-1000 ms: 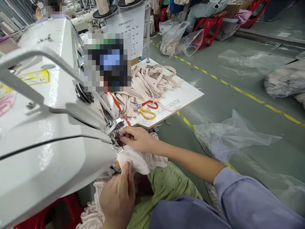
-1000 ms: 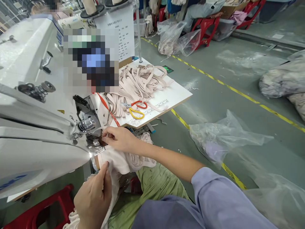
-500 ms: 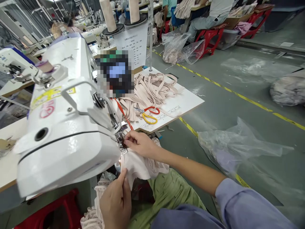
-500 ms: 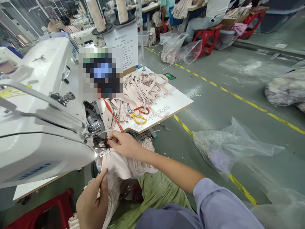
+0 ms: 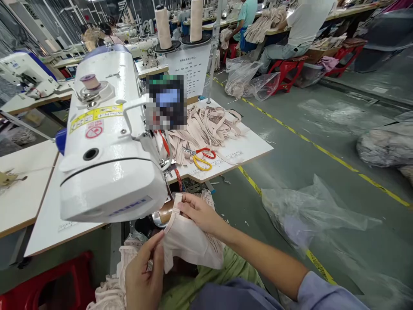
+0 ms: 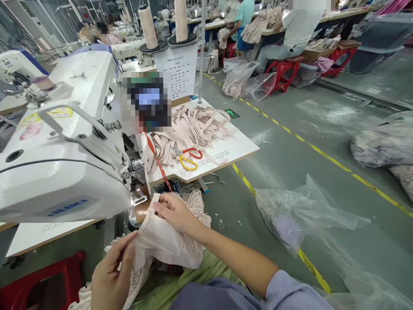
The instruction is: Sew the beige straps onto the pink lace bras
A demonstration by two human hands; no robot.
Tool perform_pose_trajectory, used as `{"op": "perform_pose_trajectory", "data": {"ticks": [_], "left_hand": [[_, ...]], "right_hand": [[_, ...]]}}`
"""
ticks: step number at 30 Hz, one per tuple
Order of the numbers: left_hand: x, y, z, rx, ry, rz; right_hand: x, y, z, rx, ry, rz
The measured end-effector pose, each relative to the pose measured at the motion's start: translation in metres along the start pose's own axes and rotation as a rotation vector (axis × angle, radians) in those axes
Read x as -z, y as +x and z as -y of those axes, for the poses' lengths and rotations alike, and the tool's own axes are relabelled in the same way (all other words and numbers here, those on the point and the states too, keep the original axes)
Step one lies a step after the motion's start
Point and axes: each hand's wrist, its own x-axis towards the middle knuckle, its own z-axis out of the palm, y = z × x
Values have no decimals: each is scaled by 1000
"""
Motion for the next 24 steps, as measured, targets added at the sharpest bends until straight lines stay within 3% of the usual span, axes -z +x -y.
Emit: {"op": "perform_pose_trajectory", "data": {"ticks": [8,14,17,20,22,24], "left_hand": [[-3,-8,1,52,-44,49],[-18,-4,-13,-161,-9,130],[-23,-2,-14,-321,85,112],[-22,-2,-10,-553,192,-19],[-19,-4,-8,-634,226,-88],[-16,-6,-8,-661,219,-116]], "right_hand": [[-1,-16,-9,-18,134,37],[-4,-46,-16,30,56,111],[0,-64,-18,336,-277,156],[7,-75,-21,728,-558,177],[10,-78,-24,878,-629,196],[10,-79,-26,939,-671,212]]}}
